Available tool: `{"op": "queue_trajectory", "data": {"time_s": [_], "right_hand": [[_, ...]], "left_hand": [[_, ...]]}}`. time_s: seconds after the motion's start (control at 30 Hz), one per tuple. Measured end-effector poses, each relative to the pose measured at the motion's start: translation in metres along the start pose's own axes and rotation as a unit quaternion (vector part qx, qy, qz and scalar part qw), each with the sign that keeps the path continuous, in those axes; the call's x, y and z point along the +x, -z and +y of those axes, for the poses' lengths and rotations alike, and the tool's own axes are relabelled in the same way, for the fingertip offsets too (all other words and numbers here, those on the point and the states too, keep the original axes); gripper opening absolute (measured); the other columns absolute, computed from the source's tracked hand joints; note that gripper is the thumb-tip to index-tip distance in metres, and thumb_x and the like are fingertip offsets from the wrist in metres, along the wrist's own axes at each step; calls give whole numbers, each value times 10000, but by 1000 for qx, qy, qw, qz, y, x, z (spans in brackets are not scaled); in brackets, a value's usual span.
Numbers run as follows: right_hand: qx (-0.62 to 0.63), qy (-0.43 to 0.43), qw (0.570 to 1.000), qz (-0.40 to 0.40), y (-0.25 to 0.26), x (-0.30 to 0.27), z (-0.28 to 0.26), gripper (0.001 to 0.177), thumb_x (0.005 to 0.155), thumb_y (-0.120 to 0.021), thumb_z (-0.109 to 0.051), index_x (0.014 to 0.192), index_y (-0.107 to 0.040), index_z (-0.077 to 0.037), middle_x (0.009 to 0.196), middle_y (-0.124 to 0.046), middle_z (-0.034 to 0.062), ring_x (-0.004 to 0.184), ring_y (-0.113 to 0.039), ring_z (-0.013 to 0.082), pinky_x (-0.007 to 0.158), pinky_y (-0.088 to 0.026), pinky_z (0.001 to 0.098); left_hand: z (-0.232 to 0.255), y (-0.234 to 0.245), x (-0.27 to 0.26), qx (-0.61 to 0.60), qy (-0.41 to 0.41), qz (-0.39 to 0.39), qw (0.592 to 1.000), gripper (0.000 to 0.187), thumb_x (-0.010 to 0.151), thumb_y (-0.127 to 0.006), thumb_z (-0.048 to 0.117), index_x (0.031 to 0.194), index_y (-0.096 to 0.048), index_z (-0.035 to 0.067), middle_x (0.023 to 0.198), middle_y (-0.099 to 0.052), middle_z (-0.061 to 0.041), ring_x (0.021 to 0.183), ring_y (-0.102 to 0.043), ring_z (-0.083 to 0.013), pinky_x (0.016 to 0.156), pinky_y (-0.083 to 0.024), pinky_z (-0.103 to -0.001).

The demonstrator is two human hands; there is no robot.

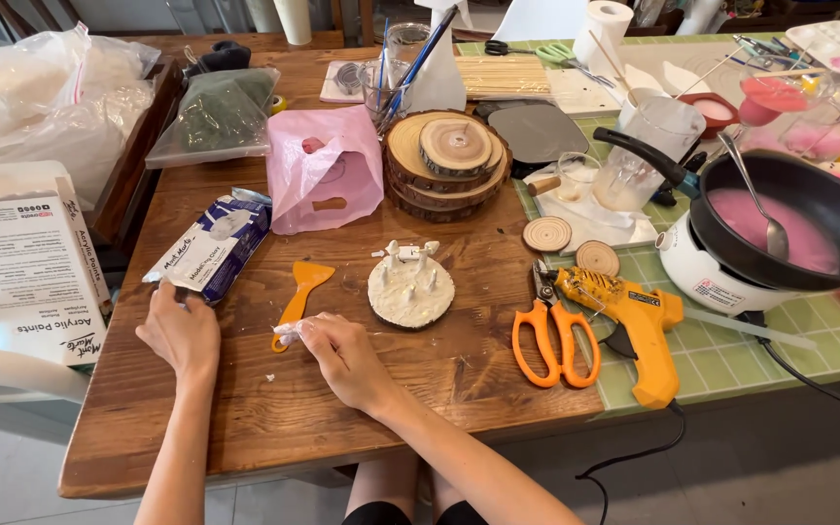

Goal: Sculpting a miniature scene on a wooden base using molding clay.

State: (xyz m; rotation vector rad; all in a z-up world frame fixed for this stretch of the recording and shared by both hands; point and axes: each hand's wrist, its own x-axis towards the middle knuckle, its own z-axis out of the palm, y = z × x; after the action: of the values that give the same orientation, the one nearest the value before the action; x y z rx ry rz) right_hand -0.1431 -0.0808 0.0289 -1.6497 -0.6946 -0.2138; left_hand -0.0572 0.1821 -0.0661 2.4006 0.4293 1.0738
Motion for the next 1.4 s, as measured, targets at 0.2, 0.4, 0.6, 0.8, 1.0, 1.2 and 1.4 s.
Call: {"op": "queue_trajectory", "data": {"time_s": [0.2, 0.4, 0.6, 0.8, 1.0, 1.2, 1.4], "right_hand": [[20, -24, 1000, -4, -2, -3, 5, 406, 1119, -452, -283, 1092, -772, -35, 676, -490, 63, 731, -498, 181, 724, -434, 334], [19, -37, 999, -2, -1, -3, 5, 416, 1114, -454, -297, 1109, -771, -28, 767, -622, 80, 728, -548, 167, 702, -450, 321], [38, -73, 997, 7, -2, -3, 3, 410, 1094, -459, -290, 1150, -750, -6, 893, -743, 101, 712, -588, 136, 669, -473, 291], [32, -74, 997, 6, -6, -2, 5, 401, 1083, -472, -285, 1148, -745, 2, 942, -781, 120, 776, -664, 139, 719, -522, 283], [55, -69, 996, -8, -8, -3, 11, 408, 1099, -461, -272, 1145, -733, 27, 986, -782, 124, 918, -731, 160, 856, -568, 296], [50, -61, 997, -9, -9, -4, 18, 417, 1102, -462, -277, 1116, -742, 32, 974, -790, 123, 891, -728, 157, 843, -568, 295], [48, -78, 996, -5, -10, -5, 19, 419, 1087, -469, -270, 1104, -741, 49, 957, -787, 127, 865, -714, 159, 817, -561, 301]], "left_hand": [[19, 14, 16, -45, 150, -92, 983, 213, 961, -623, 51, 1142, -709, -19, 858, -734, -150, 789, -678, -333, 1033, -315, -441], [29, 11, 9, -48, 125, 25, 991, 124, 957, -709, 111, 1052, -748, 43, 925, -738, -161, 876, -667, -349, 895, -408, -425], [25, 8, 14, 51, 73, 30, 996, 162, 825, -745, 61, 980, -775, 24, 885, -738, -218, 837, -667, -388, 817, -445, -487], [31, 18, 20, -10, 93, 1, 996, 188, 838, -679, 40, 1001, -764, 3, 924, -741, -233, 882, -675, -427, 851, -473, -513], [27, 18, 20, -11, 34, -4, 999, 152, 876, -656, 48, 972, -740, -35, 908, -721, -261, 889, -683, -451, 825, -495, -527], [30, 25, 30, 1, 67, -113, 991, 184, 873, -634, 94, 950, -716, -52, 809, -713, -247, 811, -722, -408, 868, -532, -504], [29, 22, 55, 80, -4, -190, 978, 191, 802, -713, 139, 870, -769, -31, 875, -728, -243, 892, -711, -416, 832, -537, -501]]}}
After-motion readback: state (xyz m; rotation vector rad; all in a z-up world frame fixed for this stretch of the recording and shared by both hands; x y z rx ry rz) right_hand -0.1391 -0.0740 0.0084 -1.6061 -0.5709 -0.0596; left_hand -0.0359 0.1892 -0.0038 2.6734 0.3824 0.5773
